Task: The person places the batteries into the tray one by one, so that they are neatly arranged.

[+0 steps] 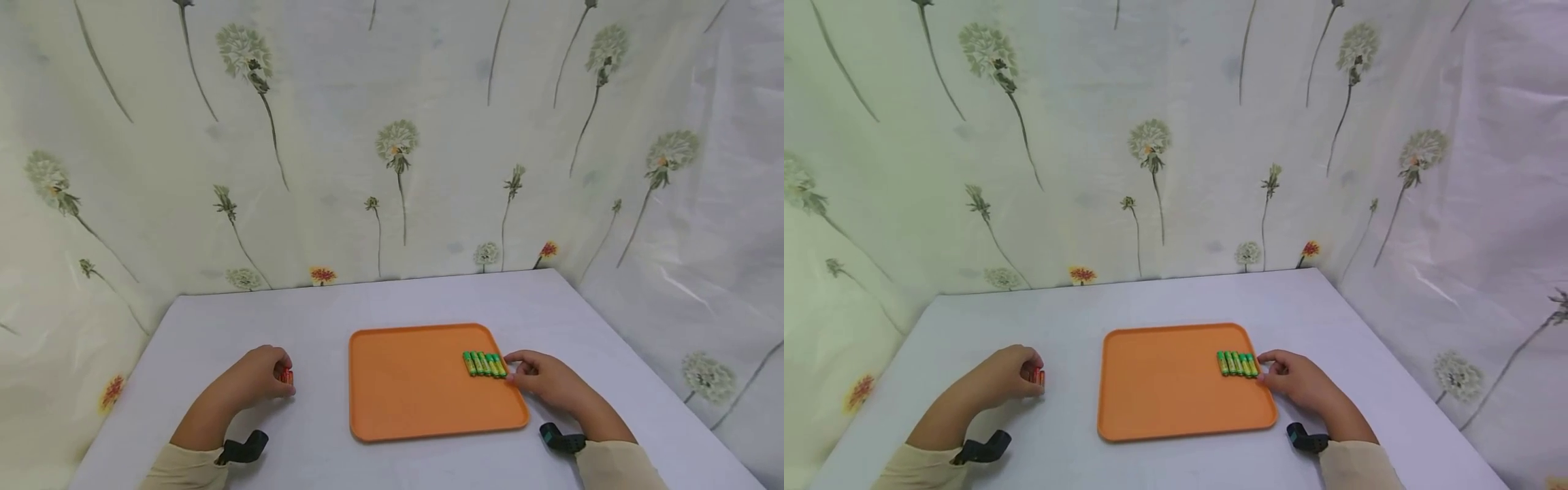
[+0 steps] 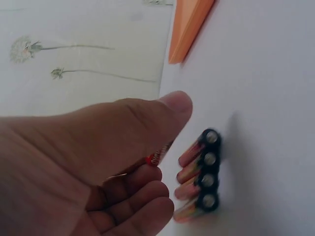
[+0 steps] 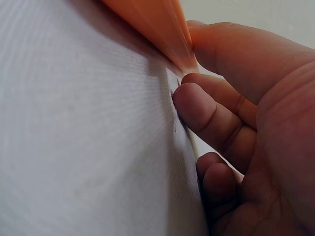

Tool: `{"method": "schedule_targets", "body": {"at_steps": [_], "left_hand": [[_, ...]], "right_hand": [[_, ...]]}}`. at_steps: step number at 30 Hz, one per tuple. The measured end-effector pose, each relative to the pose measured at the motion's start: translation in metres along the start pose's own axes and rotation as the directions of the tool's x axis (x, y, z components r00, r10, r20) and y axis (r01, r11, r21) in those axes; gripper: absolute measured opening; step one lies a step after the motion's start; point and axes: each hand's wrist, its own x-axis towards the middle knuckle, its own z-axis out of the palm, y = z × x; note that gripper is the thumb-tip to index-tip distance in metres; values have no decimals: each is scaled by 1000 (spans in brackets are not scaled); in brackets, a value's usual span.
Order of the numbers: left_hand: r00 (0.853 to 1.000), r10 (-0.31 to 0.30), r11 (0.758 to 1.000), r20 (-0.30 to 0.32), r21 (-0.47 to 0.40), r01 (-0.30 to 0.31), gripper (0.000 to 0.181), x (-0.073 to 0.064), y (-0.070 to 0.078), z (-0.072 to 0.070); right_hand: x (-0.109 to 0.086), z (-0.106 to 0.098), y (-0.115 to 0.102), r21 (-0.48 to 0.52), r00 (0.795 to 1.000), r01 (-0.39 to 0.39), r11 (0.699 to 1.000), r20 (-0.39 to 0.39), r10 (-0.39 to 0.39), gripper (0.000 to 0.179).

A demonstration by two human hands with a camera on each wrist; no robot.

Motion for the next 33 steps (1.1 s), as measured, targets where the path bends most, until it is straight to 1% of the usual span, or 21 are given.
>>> {"method": "schedule_targets", "body": {"at_steps": [6, 9, 12, 17, 21, 26, 28, 33], "left_hand": [[1000, -21, 1000, -6, -4, 21, 41, 8, 15, 7], [1000, -17, 1000, -9, -3, 17, 39, 15, 23, 9], [1000, 5, 1000, -9, -1, -5, 36, 21, 32, 10], [999, 53, 998, -10, -31, -54, 35, 29, 49, 12], [998, 70, 995, -1, -65, -70, 35, 34, 62, 16], [997, 83, 989, -2, -120, -83, 36, 40, 75, 24], [995, 100, 986, -4, -138, -99, 36, 42, 79, 28], [991, 136, 979, -8, -152, -136, 35, 48, 90, 36]], "right_hand": [[-1, 1, -1, -2, 1000, 17, 1000, -7, -17, 51], [-1, 2, -2, 5, 1000, 15, 1000, -6, -15, 51], [-2, 1, -4, 6, 1000, 24, 1000, -3, -24, 51], [-2, -2, -7, 6, 1000, 30, 1000, -5, -30, 50], [-2, -3, -6, 6, 1000, 24, 1000, -1, -24, 50], [-1, -3, -5, 5, 1000, 30, 1000, -2, -30, 50], [-1, -2, -5, 10, 1000, 29, 1000, 0, -29, 49], [-2, -2, -4, 17, 1000, 23, 1000, 6, -23, 49]]}}
